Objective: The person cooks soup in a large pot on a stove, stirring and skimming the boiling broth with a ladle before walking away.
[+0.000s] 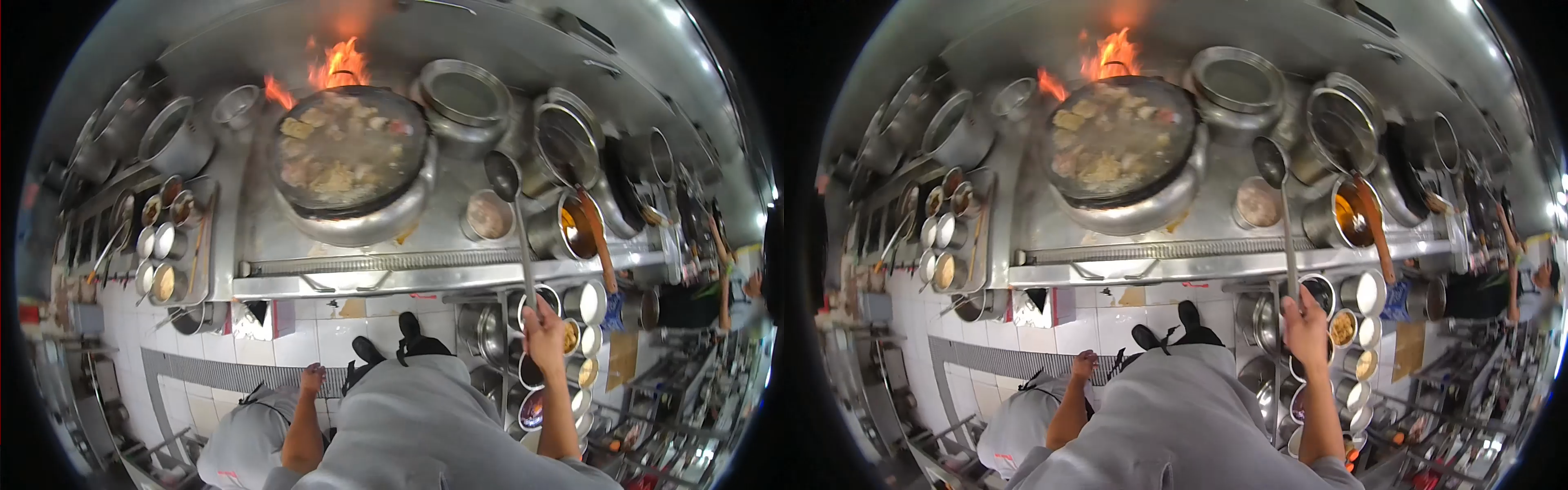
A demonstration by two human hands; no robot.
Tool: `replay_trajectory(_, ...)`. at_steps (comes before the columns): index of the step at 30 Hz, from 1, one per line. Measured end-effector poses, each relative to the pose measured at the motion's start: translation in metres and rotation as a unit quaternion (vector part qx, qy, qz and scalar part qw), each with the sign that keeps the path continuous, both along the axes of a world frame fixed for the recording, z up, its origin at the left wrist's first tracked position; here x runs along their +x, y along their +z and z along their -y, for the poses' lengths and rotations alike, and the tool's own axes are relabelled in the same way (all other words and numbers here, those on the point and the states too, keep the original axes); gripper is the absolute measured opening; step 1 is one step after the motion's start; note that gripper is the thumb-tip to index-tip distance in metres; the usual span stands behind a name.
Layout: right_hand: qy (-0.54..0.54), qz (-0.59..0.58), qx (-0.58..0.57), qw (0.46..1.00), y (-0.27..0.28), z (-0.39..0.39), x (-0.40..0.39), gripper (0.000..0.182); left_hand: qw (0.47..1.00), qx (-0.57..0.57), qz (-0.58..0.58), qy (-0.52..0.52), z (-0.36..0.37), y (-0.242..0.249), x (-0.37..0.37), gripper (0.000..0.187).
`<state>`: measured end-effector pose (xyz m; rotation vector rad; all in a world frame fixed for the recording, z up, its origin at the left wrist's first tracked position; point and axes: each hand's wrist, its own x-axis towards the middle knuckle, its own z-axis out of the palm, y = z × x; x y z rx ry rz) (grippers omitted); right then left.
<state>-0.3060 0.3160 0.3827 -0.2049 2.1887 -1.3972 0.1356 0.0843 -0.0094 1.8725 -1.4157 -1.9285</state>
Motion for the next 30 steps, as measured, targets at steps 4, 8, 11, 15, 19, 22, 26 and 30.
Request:
replay_trajectory(4, 0.077, -0.026, 0.055, 0.995, 0.032, 0.016, -0.008, 0.043, 1.0, 0.0, 0.024, -0.005, -0.015, -0.003, 0.003, 0.038)
replay_trajectory(8, 0.277, -0.394, 0.187, 0.856, 0.058, 0.054, -0.017, 0.037, 0.999, 0.01, 0.034, -0.028, -0.021, -0.014, 0.0, 0.035)
replay_trajectory(11, 0.322, -0.445, 0.293, 0.783, 0.069, 0.087, -0.023, 0.039, 0.998, -0.006, 0.055, -0.031, -0.025, 0.015, -0.013, 0.036)
replay_trajectory(15, 0.384, -0.513, 0.408, 0.65, 0.062, 0.115, -0.041, 0.047, 0.999, 0.002, 0.043, 0.003, -0.026, 0.038, -0.017, 0.035)
replay_trajectory(19, 0.38, -0.543, 0.426, 0.615, 0.037, 0.134, -0.061, 0.049, 0.999, -0.002, 0.023, 0.035, -0.041, 0.018, 0.002, 0.035)
replay_trajectory(22, 0.366, -0.537, 0.436, 0.623, 0.025, 0.146, -0.076, 0.053, 0.998, 0.015, 0.051, 0.028, -0.055, 0.005, 0.017, 0.032)
replay_trajectory(26, 0.367, -0.561, 0.428, 0.606, 0.009, 0.153, -0.107, 0.052, 0.99, -0.068, 0.076, -0.099, -0.069, -0.037, 0.046, 0.03)
replay_trajectory(30, 0.366, -0.573, 0.386, 0.624, -0.005, 0.162, -0.138, 0.055, 0.993, 0.043, 0.103, -0.04, -0.058, 0.008, 0.014, 0.033)
